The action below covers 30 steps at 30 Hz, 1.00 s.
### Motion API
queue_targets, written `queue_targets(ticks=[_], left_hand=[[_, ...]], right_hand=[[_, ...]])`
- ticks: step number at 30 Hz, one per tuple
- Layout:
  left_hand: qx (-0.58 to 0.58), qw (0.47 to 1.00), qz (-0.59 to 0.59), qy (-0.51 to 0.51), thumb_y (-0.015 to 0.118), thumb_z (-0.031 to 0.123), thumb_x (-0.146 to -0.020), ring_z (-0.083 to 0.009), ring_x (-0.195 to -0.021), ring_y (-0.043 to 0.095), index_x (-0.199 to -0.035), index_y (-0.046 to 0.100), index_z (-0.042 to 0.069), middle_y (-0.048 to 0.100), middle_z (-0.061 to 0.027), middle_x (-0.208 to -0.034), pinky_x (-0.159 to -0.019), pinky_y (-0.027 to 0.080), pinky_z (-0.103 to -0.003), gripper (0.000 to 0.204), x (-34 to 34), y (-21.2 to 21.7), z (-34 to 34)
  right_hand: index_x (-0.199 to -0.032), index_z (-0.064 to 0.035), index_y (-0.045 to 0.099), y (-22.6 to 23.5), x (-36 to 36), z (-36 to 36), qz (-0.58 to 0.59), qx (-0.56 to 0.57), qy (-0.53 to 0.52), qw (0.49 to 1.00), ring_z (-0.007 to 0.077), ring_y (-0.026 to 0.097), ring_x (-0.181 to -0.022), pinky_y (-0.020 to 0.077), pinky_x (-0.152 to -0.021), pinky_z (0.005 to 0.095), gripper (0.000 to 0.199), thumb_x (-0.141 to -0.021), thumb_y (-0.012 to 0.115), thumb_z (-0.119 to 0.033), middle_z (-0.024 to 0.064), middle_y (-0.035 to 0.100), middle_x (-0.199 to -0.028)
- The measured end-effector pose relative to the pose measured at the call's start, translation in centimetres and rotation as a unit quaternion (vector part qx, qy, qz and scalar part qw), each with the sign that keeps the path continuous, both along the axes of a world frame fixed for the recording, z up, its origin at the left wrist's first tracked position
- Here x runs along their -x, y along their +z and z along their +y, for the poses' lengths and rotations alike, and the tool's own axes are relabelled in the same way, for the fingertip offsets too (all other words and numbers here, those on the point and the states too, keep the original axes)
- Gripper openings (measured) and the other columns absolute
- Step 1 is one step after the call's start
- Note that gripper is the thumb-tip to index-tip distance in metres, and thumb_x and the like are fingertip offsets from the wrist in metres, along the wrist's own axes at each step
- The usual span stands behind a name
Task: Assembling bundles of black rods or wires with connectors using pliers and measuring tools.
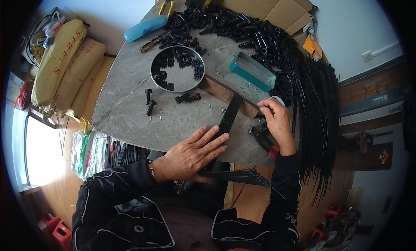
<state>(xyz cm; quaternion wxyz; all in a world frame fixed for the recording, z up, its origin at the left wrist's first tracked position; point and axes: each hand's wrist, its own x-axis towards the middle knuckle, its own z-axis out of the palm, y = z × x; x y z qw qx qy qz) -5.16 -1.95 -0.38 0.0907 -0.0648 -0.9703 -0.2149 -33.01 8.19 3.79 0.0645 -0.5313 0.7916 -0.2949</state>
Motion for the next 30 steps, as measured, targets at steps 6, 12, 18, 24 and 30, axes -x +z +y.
queue_targets(ticks=[6,12,18,24,30], left_hand=[[0.001,1.0,0.001,-0.002,0.07,0.062,-0.069,-0.0351,-0.145,0.016,-0.141,0.04,0.001,0.021,-0.0172,-0.155,-0.118,0.013,-0.047,0.099,0.1,0.0,-0.1],[0.0,1.0,-0.001,-0.001,0.069,0.062,-0.069,-0.0353,-0.144,0.017,-0.141,0.039,0.001,0.022,-0.0172,-0.155,-0.118,0.013,-0.047,0.099,-0.1,0.0,-0.1],[0.001,1.0,0.003,-0.003,0.069,0.062,-0.069,-0.0352,-0.144,0.017,-0.141,0.039,0.001,0.022,-0.017,-0.155,-0.118,0.013,-0.047,0.1,-0.1,-0.1,0.0],[0.002,1.0,0.004,0.0,0.07,0.061,-0.069,-0.0351,-0.145,0.016,-0.142,0.039,0.002,0.021,-0.0162,-0.155,-0.118,0.014,-0.047,0.099,0.1,-0.2,-0.1],[0.005,1.0,0.009,0.0,0.069,0.061,-0.07,-0.0362,-0.145,0.017,-0.141,0.038,0.002,0.023,-0.0156,-0.155,-0.117,0.016,-0.048,0.098,0.0,-0.1,-0.1]], right_hand=[[-0.093,-0.0002,0.065,-0.5,1.0,-1.3,0.035,0.015,0.049,0.998,0.0164,0.06,-0.072,0.0467,-0.067,0.0276,0.012,-0.082,0.06,0.0,0.0077,0.064,-0.084],[-0.093,0.0,0.065,0.0,0.7,-1.7,0.025,-0.009,0.061,0.998,0.0168,0.06,-0.072,0.0468,-0.067,0.0285,0.013,-0.082,0.059,0.0,0.0079,0.064,-0.085],[-0.093,0.0007,0.065,-0.3,0.3,-1.6,-0.011,-0.007,0.054,0.998,0.0158,0.059,-0.071,0.0458,-0.065,0.0274,0.013,-0.083,0.058,0.0,0.0075,0.064,-0.084],[-0.092,-0.0002,0.064,-0.2,0.4,-2.3,0.025,-0.027,0.05,0.998,0.0194,0.061,-0.072,0.0466,-0.065,0.0293,0.012,-0.082,0.059,0.0,0.0096,0.064,-0.086],[-0.093,-0.0061,0.065,-0.4,-0.8,-2.8,0.066,-0.012,0.053,0.996,0.0296,0.063,-0.081,0.0481,-0.072,0.0381,0.012,-0.082,0.063,-0.006,0.0094,0.066,-0.091]])
